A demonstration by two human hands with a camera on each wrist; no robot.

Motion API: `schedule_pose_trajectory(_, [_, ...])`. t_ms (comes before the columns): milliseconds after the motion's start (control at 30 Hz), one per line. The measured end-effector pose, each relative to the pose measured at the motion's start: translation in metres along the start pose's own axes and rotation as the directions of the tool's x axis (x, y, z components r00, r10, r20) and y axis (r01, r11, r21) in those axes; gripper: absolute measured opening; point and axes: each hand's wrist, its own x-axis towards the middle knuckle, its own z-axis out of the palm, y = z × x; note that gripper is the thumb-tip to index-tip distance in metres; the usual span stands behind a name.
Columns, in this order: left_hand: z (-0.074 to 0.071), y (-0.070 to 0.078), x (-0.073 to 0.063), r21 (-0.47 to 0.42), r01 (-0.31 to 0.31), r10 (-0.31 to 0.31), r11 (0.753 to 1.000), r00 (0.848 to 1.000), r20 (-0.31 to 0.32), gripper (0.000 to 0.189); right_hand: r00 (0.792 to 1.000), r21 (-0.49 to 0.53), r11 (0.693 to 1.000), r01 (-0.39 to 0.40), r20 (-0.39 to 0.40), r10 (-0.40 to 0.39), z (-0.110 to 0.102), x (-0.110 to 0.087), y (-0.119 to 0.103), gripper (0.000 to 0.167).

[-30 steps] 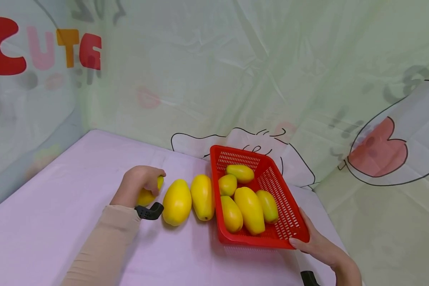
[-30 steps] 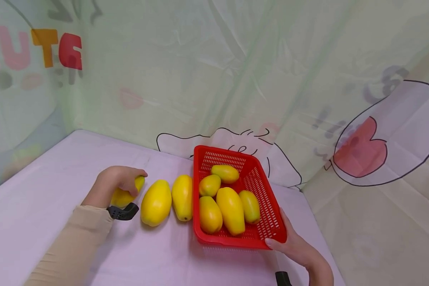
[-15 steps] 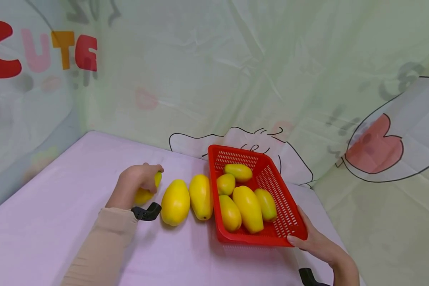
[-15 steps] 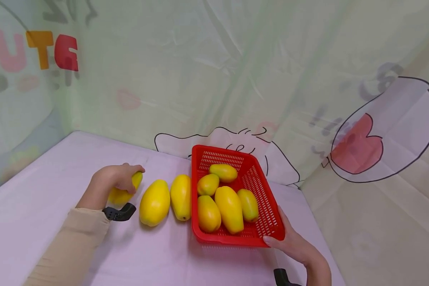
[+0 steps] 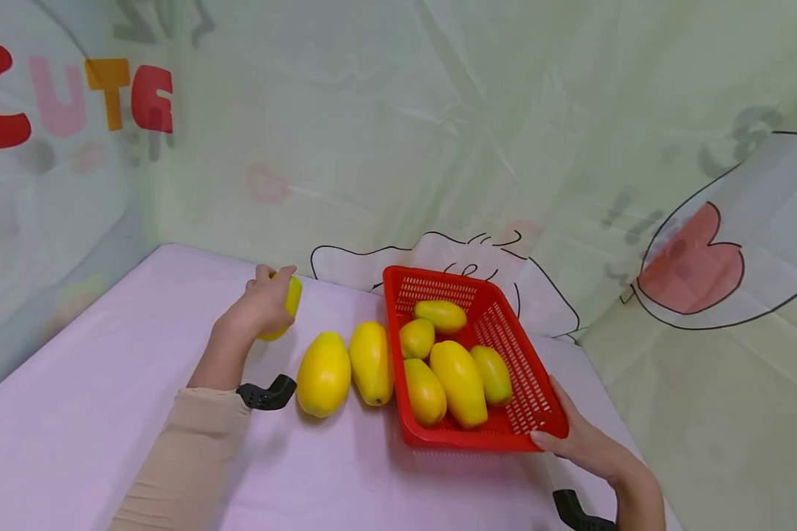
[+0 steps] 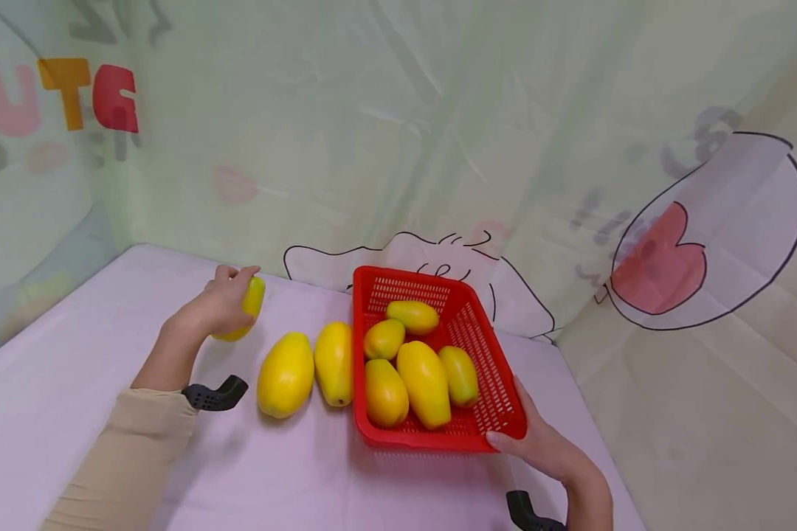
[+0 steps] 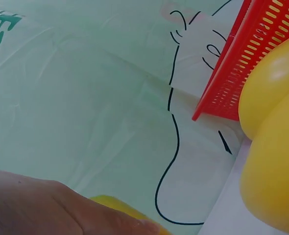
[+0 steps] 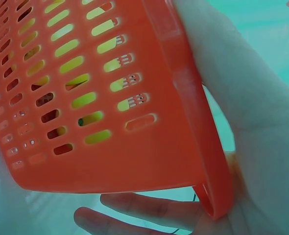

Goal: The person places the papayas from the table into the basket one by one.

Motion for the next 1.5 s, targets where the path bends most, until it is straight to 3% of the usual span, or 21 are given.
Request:
schedule_pose_trajectory(167, [0.003,0.000,0.006,-0.122,-0.025,0.010,0.992,0.993,-0.121,0.087,1.000,0.012,0.999,0.030,0.007,-0.030,-0.002,0.002,-0.002,0.106])
schedule_pose_trajectory(333, [0.005,0.002,0.010,-0.204,-0.075,0.026,0.976,0.972,-0.233,0.088,0.999,0.021,0.999,0.035,0.007,-0.035,-0.002,0.002,-0.003,0.107])
schedule_pose_trajectory(567, [0.009,0.006,0.015,-0.219,-0.197,0.095,0.956,0.910,-0.405,0.082,1.000,0.033,0.999,0.017,0.008,-0.017,-0.001,0.000,-0.001,0.107])
schedule_pose_trajectory(700, [0.011,0.011,0.016,-0.231,-0.239,0.108,0.943,0.878,-0.466,0.082,1.000,0.034,0.999,0.022,0.011,-0.022,-0.001,0.000,-0.001,0.107])
schedule_pose_trajectory(833, [0.012,0.015,0.017,-0.256,-0.274,0.119,0.927,0.863,-0.491,0.082,1.000,0.030,0.999,0.024,0.008,-0.024,-0.001,0.001,-0.001,0.107])
schedule_pose_trajectory(1000, [0.014,0.021,0.015,-0.307,-0.298,0.128,0.904,0.874,-0.470,0.083,1.000,0.019,1.000,0.012,0.006,-0.012,-0.001,0.001,-0.001,0.107])
schedule_pose_trajectory(1167, [0.015,0.025,0.012,-0.394,-0.351,0.152,0.849,0.879,-0.453,0.084,1.000,0.002,1.000,0.020,0.015,-0.020,-0.002,0.000,-0.001,0.106])
schedule_pose_trajectory(1367, [0.017,0.033,0.011,-0.475,-0.433,0.166,0.766,0.847,-0.506,0.078,1.000,0.005,1.000,0.018,0.016,-0.019,-0.002,0.002,0.000,0.107])
schedule_pose_trajectory(1500, [0.021,0.039,0.009,-0.507,-0.457,0.145,0.731,0.830,-0.539,0.076,1.000,-0.007,1.000,0.021,0.015,-0.021,-0.002,0.004,0.000,0.107])
